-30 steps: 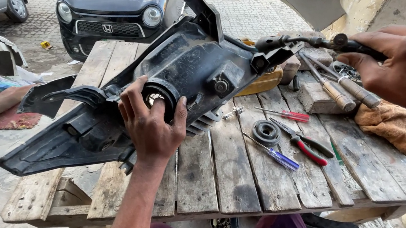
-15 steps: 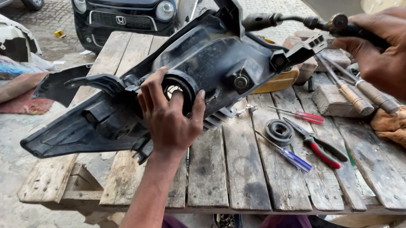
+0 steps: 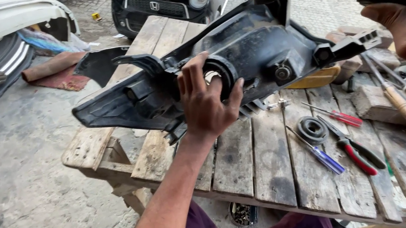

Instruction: Using a gas torch to heat the sealant on a car headlight housing to facilitate disassembly or repair.

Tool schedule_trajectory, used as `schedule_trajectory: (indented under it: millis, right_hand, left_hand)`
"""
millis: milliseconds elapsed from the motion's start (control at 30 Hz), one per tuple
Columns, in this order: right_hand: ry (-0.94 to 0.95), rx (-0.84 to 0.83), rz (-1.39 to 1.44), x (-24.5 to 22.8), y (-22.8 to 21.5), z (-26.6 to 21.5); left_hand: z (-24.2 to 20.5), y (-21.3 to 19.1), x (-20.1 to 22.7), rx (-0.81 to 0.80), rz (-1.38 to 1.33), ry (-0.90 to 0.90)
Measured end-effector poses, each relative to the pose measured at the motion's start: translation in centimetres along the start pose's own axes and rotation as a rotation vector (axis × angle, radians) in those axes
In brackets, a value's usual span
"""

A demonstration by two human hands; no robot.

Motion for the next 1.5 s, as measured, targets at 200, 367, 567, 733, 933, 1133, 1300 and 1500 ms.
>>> schedule_trajectory:
  millis: [200,367,567,733,933,1133,1300,1500]
  right_hand:
    - [-0.024,-0.019,0.143,0.0,1.8,1.2]
    - [-0.029,-0.052,-0.004,-3.2,1.6,2.7]
    - [-0.051,-0.109,-0.096,-9.0,1.1,4.4]
    - [-0.113,-0.13,-0.065,-11.4,1.9,5.3]
    - [-0.168,-0.131,-0.091,-12.8,3.1,5.8]
    - [-0.243,-0.1,-0.211,-14.0,4.1,5.9]
    - [-0.198,-0.123,-0.374,-15.5,4.7,5.8]
    - [-0.28,-0.083,-0.3,-17.2,5.1,5.6]
  left_hand:
    - [0.0,0.1,0.1,0.037,-0.015,0.0]
    - [-0.1,0.1,0.0,0.037,-0.008,0.004]
    - [-0.1,0.0,0.2,0.058,-0.015,0.01]
    - [-0.3,0.1,0.0,0.045,-0.009,0.004]
    - [0.1,-0.3,0.3,0.044,-0.013,0.004]
    - [0.3,-0.8,0.5,0.063,-0.031,0.008]
    - [0.5,-1.1,0.8,0.079,-0.057,-0.009]
    - [0.3,-0.8,0.7,0.077,-0.033,-0.022]
Point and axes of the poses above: each hand's wrist, its own z-axis towards the middle knuckle, its own y-axis out of the palm, x = y × z, the point moved 1 cm from there along z, towards the middle knuckle, and after that the axes turned 10 degrees about y, right-handed, at the moved point
